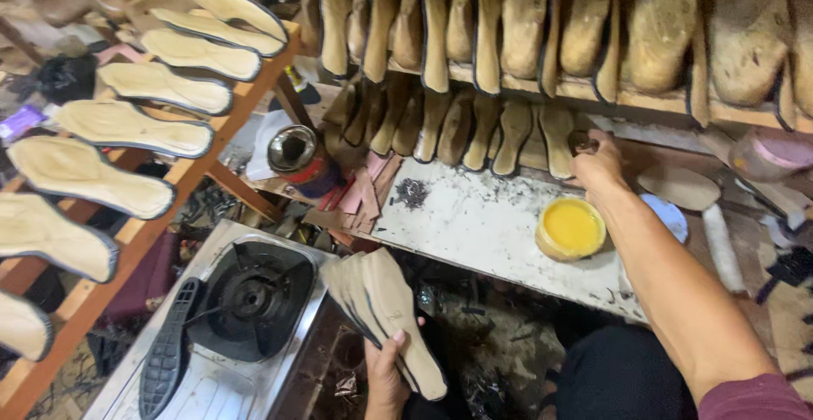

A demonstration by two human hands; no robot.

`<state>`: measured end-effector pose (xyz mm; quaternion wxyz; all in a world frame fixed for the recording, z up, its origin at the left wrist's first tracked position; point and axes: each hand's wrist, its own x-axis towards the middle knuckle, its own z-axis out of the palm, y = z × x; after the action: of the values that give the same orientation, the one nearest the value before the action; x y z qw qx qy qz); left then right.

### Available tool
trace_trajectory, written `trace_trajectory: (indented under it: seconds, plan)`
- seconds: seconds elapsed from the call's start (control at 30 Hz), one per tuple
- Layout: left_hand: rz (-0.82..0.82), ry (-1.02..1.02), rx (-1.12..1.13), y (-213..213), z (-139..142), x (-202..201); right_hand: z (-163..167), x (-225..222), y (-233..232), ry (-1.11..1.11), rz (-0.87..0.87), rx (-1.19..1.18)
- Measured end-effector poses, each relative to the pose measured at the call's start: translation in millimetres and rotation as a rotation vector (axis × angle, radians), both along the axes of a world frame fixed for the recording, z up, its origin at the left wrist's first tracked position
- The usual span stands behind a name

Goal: The person holds a stack of shoe soles and uses a brush to apply yellow adhesive from a container onto the sole surfaces, working on one sole at a time while seated. They dip the brush back into the adhesive container repeatedly and stack finished soles together.

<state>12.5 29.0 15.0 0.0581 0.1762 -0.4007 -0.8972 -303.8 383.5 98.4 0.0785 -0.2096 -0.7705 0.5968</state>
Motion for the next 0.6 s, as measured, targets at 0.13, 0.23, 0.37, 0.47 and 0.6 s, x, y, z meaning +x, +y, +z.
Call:
trace_trajectory:
  seconds: [0.13,0.23,0.37,0.47,0.6]
  plan:
    - [-0.023,0.003,-0.008,1,6,-6,-9,-19,-9,-0.065,-0.058,-0.075]
    - [-0.03,-0.007,0.003,1,12,-7,-8,-19,-11,-0.09,0.0,-0.098]
    - [-0.037,-0.036,0.013,0,9,-9,-12,-14,-3,-0.045,0.14,0.145]
    - [-0.039,-0.035,0.014,-2,1,-8,-19,-8,10,0.177,0.235,0.374]
    - [-0.074,0.047,0.009,-2,0,-6,-4,28,28,0.217,0.329,0.057]
